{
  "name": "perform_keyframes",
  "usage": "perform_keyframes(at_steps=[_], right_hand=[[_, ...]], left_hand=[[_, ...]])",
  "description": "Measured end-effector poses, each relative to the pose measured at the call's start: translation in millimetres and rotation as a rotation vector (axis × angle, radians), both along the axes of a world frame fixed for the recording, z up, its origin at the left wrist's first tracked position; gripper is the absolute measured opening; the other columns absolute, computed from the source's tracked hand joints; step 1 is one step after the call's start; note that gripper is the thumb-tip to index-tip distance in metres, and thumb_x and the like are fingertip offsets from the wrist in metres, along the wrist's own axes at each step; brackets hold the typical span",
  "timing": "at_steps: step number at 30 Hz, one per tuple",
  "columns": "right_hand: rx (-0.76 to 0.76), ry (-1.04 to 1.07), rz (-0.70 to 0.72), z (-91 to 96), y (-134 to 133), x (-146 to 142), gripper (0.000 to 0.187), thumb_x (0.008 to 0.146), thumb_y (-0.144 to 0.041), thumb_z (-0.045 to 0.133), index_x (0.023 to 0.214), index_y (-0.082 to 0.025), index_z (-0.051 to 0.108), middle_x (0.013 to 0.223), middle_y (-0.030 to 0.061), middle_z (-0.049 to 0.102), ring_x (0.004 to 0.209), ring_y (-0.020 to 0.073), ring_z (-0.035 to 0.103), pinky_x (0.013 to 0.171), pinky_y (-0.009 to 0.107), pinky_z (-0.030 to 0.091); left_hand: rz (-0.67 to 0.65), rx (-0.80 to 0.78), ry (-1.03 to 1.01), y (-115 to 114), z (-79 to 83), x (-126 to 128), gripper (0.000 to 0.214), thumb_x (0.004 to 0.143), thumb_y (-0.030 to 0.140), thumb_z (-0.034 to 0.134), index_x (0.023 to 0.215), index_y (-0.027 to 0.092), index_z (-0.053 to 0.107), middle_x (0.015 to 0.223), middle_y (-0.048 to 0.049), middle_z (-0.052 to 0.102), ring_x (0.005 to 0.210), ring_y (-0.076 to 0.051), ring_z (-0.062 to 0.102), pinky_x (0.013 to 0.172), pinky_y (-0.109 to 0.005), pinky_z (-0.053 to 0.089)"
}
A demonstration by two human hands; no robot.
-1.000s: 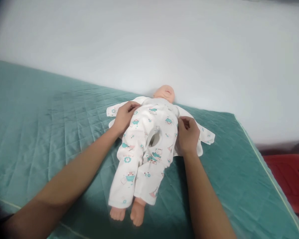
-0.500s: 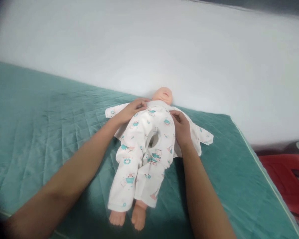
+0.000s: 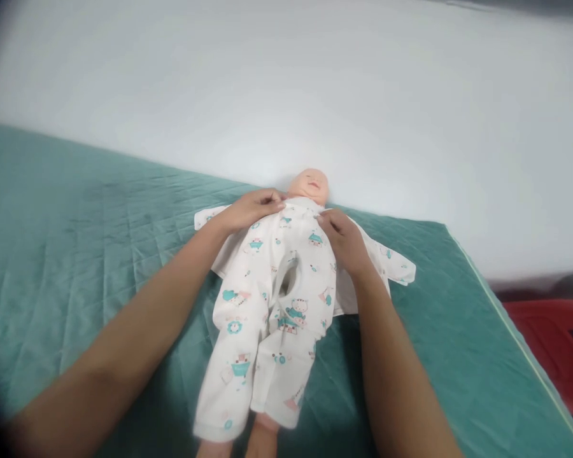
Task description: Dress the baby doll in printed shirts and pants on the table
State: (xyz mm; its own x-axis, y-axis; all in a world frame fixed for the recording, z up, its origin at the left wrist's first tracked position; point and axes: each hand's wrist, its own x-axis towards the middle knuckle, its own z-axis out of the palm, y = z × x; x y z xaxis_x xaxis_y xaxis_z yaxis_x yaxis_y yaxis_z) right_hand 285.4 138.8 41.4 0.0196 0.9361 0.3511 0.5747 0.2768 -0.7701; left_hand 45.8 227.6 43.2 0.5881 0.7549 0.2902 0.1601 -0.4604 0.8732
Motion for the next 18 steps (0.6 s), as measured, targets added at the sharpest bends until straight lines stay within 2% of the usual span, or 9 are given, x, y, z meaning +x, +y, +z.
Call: perform_keyframes(at_steps=[2,4,6,10,13,15,18], right_hand=[[-0.019,-0.049,-0.132,0.3,6.4,-2.5,0.032,0.092,-0.047,0.054,0.071,-0.023,0.053,0.075,-0.0014,0.056,0.075,0.017,0.049,0.07,0.03,0.039],[-0.04,-0.095,-0.251,1.8,13.9,-5.4,0.038,0.092,-0.044,0.054,0.063,-0.023,0.043,0.062,-0.004,0.043,0.065,0.0148,0.04,0.063,0.029,0.033],[-0.064,-0.106,-0.324,3.3,20.9,-8.1,0.04,0.091,-0.04,0.055,0.059,-0.023,0.036,0.058,-0.0049,0.036,0.062,0.0141,0.034,0.061,0.029,0.029],[-0.068,-0.062,-0.381,0.3,28.8,-9.5,0.042,0.089,-0.038,0.058,0.06,-0.024,0.031,0.058,-0.0054,0.037,0.06,0.014,0.032,0.059,0.03,0.028],[0.017,-0.075,-0.4,-8.1,30.1,-5.6,0.035,0.087,-0.041,0.061,0.066,-0.024,0.039,0.062,-0.0052,0.045,0.06,0.0144,0.038,0.062,0.03,0.033],[0.102,-0.103,-0.368,-13.9,29.4,-1.6,0.022,0.086,-0.039,0.062,0.076,-0.024,0.05,0.073,-0.0019,0.057,0.068,0.0164,0.049,0.068,0.031,0.039],[0.205,-0.115,-0.24,-19.5,24.0,3.0,0.017,0.089,-0.037,0.056,0.091,-0.023,0.064,0.099,0.0057,0.069,0.091,0.0219,0.06,0.085,0.037,0.046]], left_hand=[[0.083,0.021,0.016,4.3,-1.5,6.3,0.026,0.09,0.037,0.057,0.072,0.02,0.049,0.082,-0.0013,0.062,0.08,-0.017,0.056,0.074,-0.028,0.04],[0.173,0.065,0.044,8.8,-2.7,13.2,0.025,0.09,0.035,0.057,0.072,0.02,0.047,0.072,0.0014,0.054,0.071,-0.015,0.049,0.068,-0.027,0.036],[0.262,0.106,0.072,13.3,-4.0,20.1,0.025,0.089,0.031,0.056,0.07,0.021,0.044,0.067,0.0028,0.049,0.068,-0.015,0.045,0.067,-0.027,0.033],[0.377,0.118,0.126,20.6,-7.3,30.3,0.025,0.087,0.023,0.058,0.069,0.022,0.041,0.063,0.0027,0.047,0.066,-0.016,0.045,0.069,-0.029,0.033],[0.375,0.112,0.126,22.4,-10.3,32.3,0.018,0.086,0.022,0.059,0.073,0.021,0.046,0.069,0.0012,0.056,0.07,-0.017,0.053,0.072,-0.03,0.04],[0.315,0.122,0.073,21.2,-12.5,31.0,0.005,0.085,0.02,0.059,0.083,0.02,0.055,0.084,-0.0005,0.066,0.079,-0.018,0.061,0.079,-0.031,0.045],[0.242,0.199,0.034,15.9,-15.5,26.0,0.016,0.087,0.019,0.056,0.098,0.02,0.066,0.107,-0.0038,0.073,0.101,-0.02,0.067,0.094,-0.033,0.048]])
